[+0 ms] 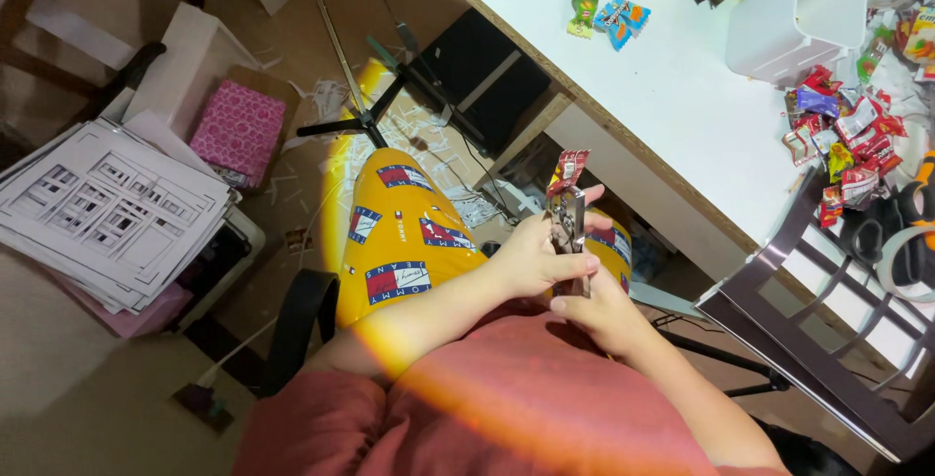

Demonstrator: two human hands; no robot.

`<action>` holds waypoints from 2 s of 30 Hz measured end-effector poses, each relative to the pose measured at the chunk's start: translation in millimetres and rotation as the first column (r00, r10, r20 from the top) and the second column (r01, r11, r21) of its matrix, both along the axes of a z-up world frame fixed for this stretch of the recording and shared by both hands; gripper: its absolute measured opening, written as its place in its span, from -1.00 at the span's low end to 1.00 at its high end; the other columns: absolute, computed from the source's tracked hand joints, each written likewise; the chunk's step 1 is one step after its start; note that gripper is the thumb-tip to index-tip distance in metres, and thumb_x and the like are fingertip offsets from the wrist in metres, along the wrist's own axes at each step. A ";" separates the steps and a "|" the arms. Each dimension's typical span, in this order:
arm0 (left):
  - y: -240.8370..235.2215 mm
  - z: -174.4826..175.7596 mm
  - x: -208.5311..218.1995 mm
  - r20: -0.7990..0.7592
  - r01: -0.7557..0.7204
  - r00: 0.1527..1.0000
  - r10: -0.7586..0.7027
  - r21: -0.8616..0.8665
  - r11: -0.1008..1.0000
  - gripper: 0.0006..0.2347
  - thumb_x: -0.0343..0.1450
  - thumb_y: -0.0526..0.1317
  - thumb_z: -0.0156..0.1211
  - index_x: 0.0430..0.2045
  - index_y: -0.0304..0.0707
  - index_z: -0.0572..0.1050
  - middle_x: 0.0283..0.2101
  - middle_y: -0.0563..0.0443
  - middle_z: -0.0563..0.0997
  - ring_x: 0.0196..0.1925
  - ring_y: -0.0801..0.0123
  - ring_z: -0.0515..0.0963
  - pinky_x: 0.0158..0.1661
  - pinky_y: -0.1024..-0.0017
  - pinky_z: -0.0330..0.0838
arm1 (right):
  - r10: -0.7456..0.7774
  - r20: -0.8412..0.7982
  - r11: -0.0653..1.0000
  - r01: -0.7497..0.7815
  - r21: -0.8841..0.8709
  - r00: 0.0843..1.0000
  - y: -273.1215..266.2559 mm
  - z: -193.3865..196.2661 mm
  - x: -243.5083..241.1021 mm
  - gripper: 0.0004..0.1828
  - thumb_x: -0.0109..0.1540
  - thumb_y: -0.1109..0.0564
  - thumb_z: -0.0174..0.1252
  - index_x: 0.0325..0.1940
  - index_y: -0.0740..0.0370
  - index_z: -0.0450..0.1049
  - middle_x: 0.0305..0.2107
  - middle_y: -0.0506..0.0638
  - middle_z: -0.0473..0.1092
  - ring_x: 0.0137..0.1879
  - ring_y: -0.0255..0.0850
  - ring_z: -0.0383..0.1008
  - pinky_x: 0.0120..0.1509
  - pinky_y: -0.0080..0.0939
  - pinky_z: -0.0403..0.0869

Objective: The person sits at a cluttered desk and uses a handheld metal crimping tool to seal the ends of small candy packets. They fold the packet ends by hand, position them in the crimper, squeeze to seal, and place the finished packets on the desk. The person handles several packets of different colors one at a time.

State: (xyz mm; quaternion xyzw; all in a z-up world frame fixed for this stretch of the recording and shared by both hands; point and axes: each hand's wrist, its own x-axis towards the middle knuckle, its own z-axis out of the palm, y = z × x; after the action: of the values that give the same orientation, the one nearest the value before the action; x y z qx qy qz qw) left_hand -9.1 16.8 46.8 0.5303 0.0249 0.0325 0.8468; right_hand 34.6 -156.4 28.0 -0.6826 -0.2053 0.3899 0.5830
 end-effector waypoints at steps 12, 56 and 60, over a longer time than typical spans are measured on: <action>3.4 -15.6 -4.1 -0.254 0.176 0.963 -0.092 0.329 0.928 -0.40 0.06 0.07 0.56 -0.04 -0.10 0.53 -0.18 -0.09 0.67 0.07 0.09 0.64 0.11 0.19 0.48 | -0.011 0.264 0.901 0.124 -0.416 0.965 43.0 55.1 -15.1 -0.50 0.10 0.33 0.28 0.14 0.41 0.43 -0.12 0.35 0.57 0.10 0.16 0.58 0.29 0.19 0.50; 79.6 54.9 98.4 0.238 -0.362 0.932 0.274 0.571 0.737 -0.71 0.40 -0.14 0.18 -0.02 -0.20 0.50 -0.06 0.02 0.65 -0.01 0.28 0.62 0.06 0.31 0.47 | 0.225 0.680 0.724 0.348 -0.596 0.697 -11.8 142.1 83.5 0.18 -0.11 -0.08 0.34 0.53 0.34 0.09 0.37 0.32 0.18 0.45 0.18 0.17 0.46 0.11 0.15; 86.9 58.2 151.8 0.308 -0.372 0.925 0.222 0.853 0.366 -0.71 0.43 -0.05 0.12 0.00 -0.06 0.51 0.01 0.10 0.67 0.08 0.04 0.59 0.06 -0.01 0.34 | 0.257 0.750 0.632 0.482 -0.607 0.609 -7.7 144.8 113.0 0.10 -0.08 -0.08 0.32 0.50 0.38 0.22 0.16 0.46 0.34 0.28 0.33 0.28 0.29 0.18 0.27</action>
State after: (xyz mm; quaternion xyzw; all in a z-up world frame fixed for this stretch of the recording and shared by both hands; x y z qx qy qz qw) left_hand 142.8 103.7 105.0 0.8816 0.0393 0.2299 0.4104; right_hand 147.5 -164.1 172.8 -0.9713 -0.2033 0.0559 0.1102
